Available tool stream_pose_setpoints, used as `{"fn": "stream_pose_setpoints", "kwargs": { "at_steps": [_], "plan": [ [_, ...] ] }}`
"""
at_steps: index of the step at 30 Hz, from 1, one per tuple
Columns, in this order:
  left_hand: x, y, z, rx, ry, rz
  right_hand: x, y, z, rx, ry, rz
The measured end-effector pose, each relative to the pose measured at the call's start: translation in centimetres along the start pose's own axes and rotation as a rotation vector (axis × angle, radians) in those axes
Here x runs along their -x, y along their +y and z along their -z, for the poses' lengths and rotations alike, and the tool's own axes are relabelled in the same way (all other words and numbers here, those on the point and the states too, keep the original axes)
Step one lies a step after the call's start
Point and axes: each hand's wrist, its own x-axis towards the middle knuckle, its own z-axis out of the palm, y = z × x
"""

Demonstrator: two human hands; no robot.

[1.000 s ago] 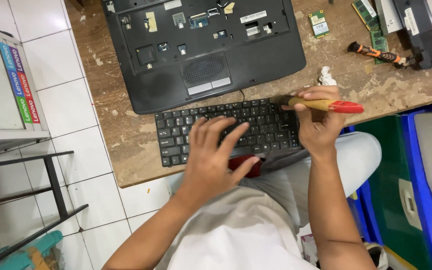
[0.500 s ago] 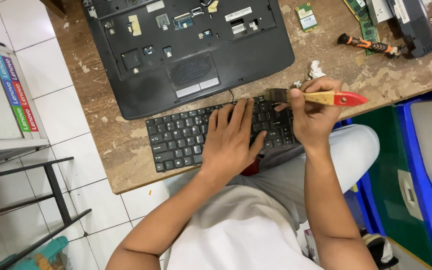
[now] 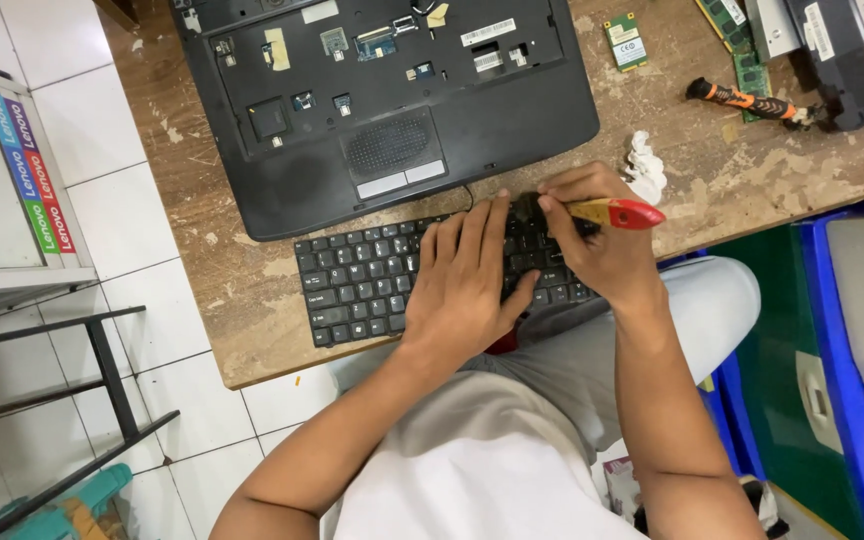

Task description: Cleaning a laptop keyboard using a cloth and a brush.

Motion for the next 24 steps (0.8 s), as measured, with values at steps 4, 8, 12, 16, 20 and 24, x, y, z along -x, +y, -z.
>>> {"fn": "stream_pose_setpoints", "kwargs": {
  "at_steps": [4,8,12,16,20,24],
  "plan": [
    [0.1,0.1,0.0,-0.014,0.008,-0.005,0.6,1.3,0.0,0.048,0.023,-0.007],
    [0.1,0.0,0.0,-0.014,0.009,-0.002,1.3,2.0,0.1,-0.077,0.156,0.048],
    [0.1,0.1,0.0,-0.005,0.003,0.004,2.0,2.4,0.0,-0.027,0.167,0.078],
    [0.1,0.1,0.0,-0.014,-0.006,0.012,1.9,2.4,-0.5,0.009,0.091,0.076],
    [0.0,0.1,-0.1,-0.013,-0.034,0.013,1.1,2.0,-0.3,0.001,0.046,0.074],
    [0.0,0.2,-0.2,-0.03,-0.045,0.018,1.3,2.2,-0.4,-0.021,0.062,0.079]
  ]
}}
